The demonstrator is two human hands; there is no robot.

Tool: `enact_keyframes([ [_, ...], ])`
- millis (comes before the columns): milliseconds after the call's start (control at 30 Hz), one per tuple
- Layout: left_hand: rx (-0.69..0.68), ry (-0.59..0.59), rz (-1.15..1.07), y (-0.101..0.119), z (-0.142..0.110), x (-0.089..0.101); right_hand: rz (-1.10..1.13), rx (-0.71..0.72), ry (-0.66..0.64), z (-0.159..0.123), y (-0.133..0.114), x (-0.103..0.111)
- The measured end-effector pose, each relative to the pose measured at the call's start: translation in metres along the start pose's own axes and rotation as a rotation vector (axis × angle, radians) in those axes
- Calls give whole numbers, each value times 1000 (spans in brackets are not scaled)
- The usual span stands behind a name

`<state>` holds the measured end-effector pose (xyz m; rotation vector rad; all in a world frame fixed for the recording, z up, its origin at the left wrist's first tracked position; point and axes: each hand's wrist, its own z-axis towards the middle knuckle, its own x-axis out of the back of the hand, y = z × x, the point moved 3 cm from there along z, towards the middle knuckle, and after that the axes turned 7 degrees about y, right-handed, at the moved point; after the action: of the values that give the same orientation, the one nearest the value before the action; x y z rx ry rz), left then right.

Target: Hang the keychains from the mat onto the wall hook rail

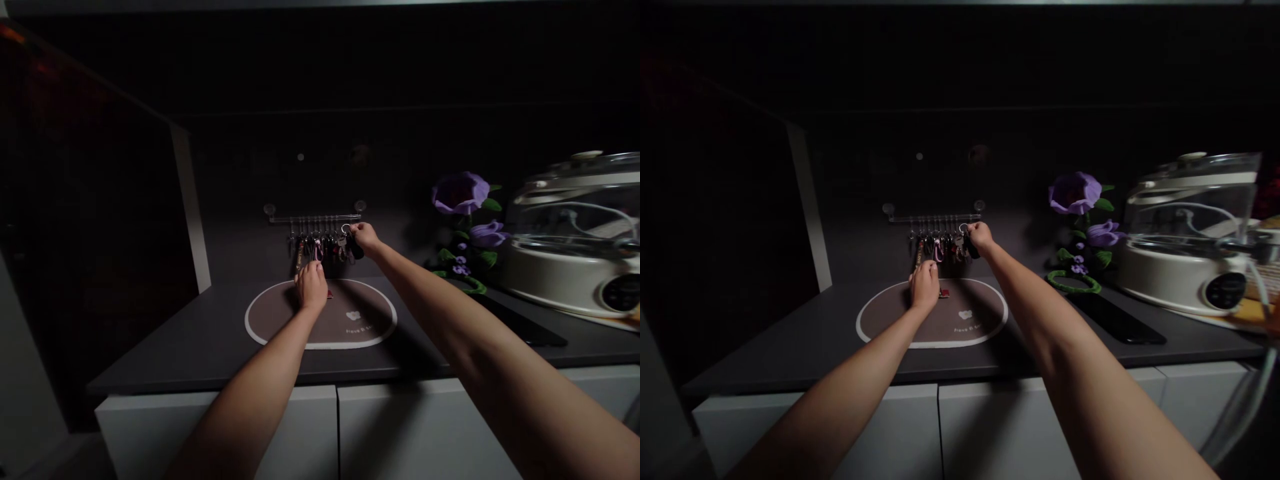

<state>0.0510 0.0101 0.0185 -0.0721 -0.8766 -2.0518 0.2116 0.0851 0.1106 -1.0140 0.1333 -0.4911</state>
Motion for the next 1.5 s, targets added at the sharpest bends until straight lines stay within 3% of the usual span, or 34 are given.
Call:
enact_keyframes([
  [200,-6,-6,13,-1,-1,-1,-77,-32,6,11,1,-10],
  [400,-5,15,27,-1,-1,0,-240,60,80,20,2,-14],
  [800,10,14,50,-3,-1,0,-398,78,135,14,-2,-16],
  [1500,57,21,17,-11,3,-2,-191,57,147,11,30,-15],
])
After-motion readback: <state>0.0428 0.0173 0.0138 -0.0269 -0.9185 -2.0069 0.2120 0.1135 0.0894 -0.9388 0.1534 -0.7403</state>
